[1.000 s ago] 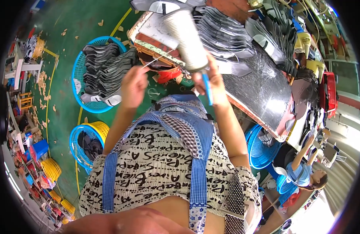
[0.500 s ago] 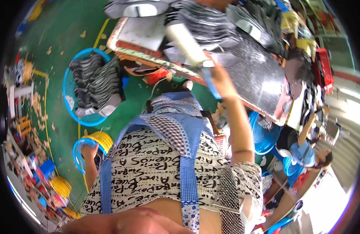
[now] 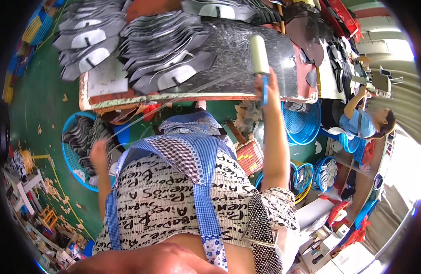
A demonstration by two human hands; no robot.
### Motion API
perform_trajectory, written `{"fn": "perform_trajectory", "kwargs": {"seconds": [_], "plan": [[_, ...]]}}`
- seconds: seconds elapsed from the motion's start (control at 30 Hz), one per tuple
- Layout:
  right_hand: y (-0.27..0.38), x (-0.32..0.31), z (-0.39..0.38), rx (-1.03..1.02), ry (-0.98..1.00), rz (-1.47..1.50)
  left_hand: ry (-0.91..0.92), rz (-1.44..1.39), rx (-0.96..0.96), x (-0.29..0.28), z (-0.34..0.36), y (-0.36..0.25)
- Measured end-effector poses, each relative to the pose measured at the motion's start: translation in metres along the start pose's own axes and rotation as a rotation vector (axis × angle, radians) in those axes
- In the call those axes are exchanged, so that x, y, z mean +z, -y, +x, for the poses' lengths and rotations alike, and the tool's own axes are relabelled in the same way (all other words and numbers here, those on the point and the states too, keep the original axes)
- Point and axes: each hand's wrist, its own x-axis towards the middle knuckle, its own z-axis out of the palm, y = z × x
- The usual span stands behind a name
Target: The person trims excess thread and material from a stack of pre-cut leather components using scissors.
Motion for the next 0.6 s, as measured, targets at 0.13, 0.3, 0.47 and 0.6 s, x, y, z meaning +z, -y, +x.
{"fn": "perform_trajectory", "kwargs": {"seconds": [0.13,0.3,0.47,0.6], "plan": [[0.048,-0.093,0.046,0.078,-0.144,-0.835,-0.101,0.004,-0.197,-0.117,-0.047,0.112],[0.106,-0.092,0.138,-0.011,0.319,-1.674,0.404,0.390,-0.261,-0.097,-0.029,0.142],[0.133,-0.052,0.177,0.121,0.516,-1.878,0.773,0.792,0.089,0.034,0.051,-0.029],[0.160,-0.078,0.167,0.178,0.528,-1.837,0.938,-0.266,0.392,0.186,0.084,-0.248]]}}
